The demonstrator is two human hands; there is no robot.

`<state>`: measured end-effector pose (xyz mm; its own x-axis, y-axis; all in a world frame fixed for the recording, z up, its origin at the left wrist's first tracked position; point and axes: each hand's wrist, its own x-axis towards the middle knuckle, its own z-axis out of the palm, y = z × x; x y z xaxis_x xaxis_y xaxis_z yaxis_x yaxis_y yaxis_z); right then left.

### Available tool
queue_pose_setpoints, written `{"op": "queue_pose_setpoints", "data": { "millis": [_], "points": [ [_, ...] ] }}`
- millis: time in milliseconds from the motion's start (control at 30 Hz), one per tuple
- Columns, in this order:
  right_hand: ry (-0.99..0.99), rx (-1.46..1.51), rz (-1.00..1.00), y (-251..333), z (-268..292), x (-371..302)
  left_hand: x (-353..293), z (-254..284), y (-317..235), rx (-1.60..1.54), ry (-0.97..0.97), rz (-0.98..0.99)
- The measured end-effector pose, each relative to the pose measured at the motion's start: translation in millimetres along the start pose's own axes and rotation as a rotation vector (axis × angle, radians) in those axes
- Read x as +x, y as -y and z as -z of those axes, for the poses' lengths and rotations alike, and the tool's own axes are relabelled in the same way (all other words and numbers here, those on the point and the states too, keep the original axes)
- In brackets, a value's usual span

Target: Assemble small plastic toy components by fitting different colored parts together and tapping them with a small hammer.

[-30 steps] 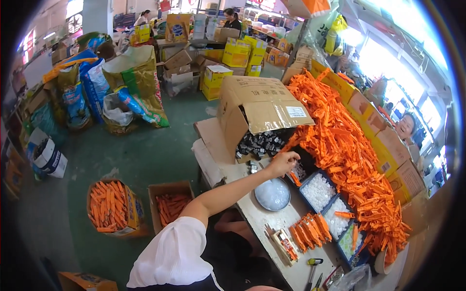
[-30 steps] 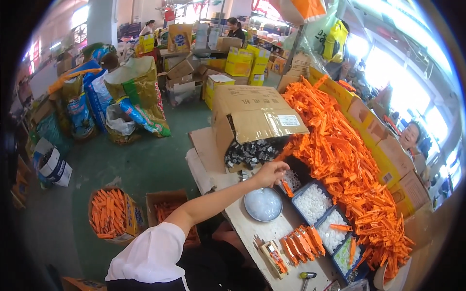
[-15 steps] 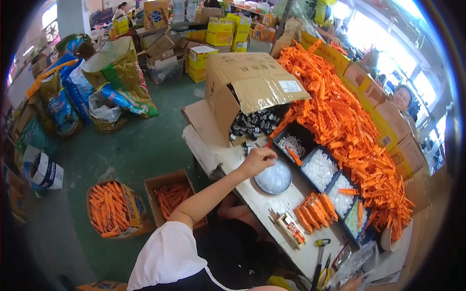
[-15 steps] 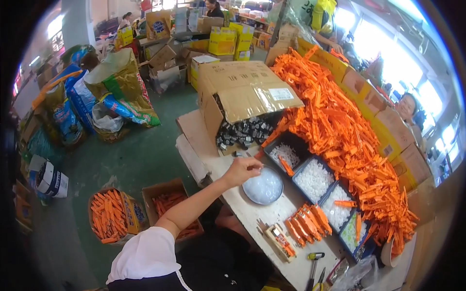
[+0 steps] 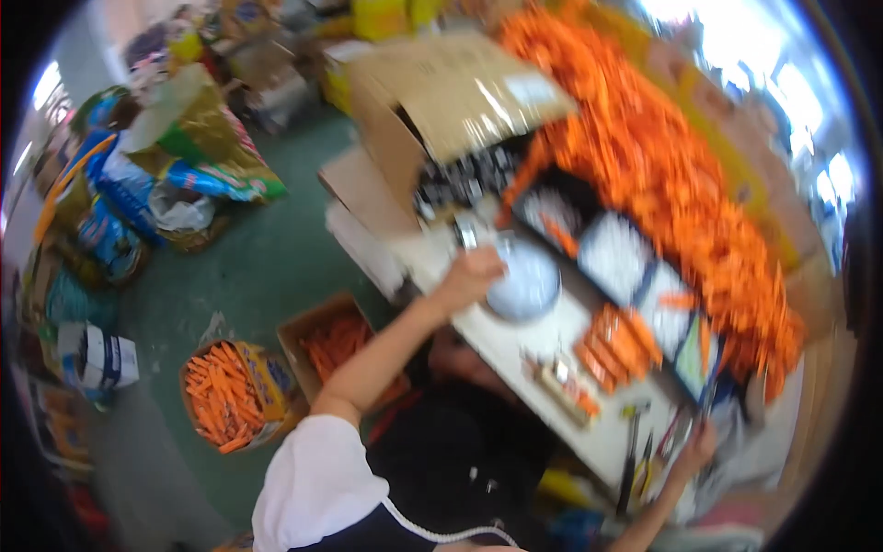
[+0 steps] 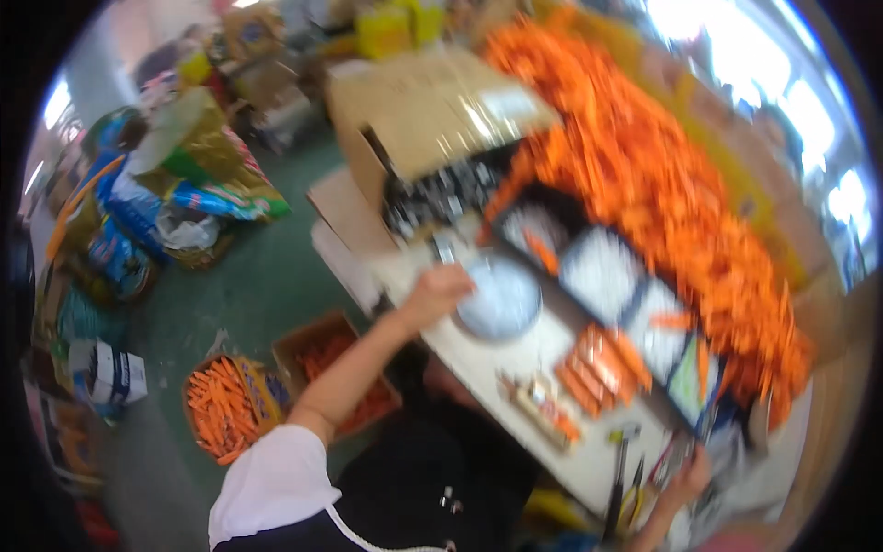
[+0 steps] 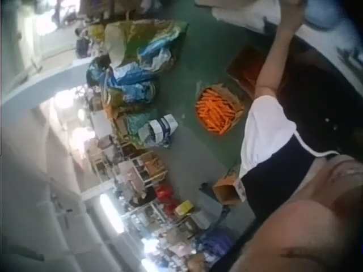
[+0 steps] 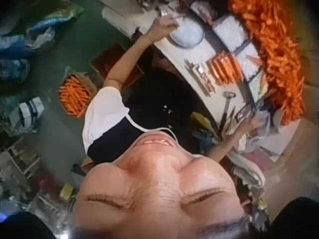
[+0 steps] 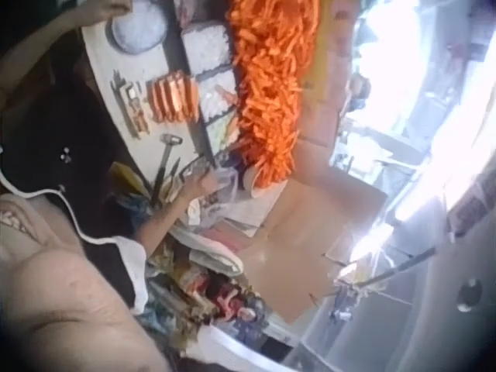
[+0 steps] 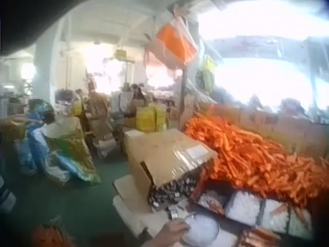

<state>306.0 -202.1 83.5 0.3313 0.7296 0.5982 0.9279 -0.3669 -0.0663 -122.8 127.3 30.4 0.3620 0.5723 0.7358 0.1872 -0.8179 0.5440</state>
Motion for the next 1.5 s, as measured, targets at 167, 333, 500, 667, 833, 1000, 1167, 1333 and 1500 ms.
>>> {"op": "queue_pose_setpoints", "data": {
  "millis": [167, 333, 500, 667, 833, 1000, 1167, 1333, 1500],
  "points": [
    [0.098, 0.198, -0.079, 76, 8, 17, 12, 11, -26, -0.099, 0.093, 0.181],
    [0.200, 0.185, -0.040, 94, 1, 1, 2, -10, -24, -0.003, 0.214, 0.178],
    [0.187, 0.239, -0.029, 106, -4, -11, -2, -16, -30, 0.169, 0.256, 0.072],
    [0.253, 0.248, 0.018, 119, -14, -11, -9, -29, -35, 0.362, 0.349, -0.048],
    [0.219, 0.303, 0.033, 128, -21, -10, -2, -20, -23, 0.372, 0.394, -0.049],
    [0.183, 0.355, 0.037, 140, -25, -10, 0, -27, -25, 0.355, 0.439, -0.002],
    [0.243, 0.392, 0.034, 153, -22, -10, 0, -20, -27, 0.315, 0.388, 0.027],
    [0.233, 0.688, -0.058, 174, -29, -18, 1, -22, -68, -0.180, 0.212, 0.471],
    [0.297, 1.004, -0.188, 215, -40, -12, -17, -58, -103, -0.680, 0.189, 0.464]
  ]
}}
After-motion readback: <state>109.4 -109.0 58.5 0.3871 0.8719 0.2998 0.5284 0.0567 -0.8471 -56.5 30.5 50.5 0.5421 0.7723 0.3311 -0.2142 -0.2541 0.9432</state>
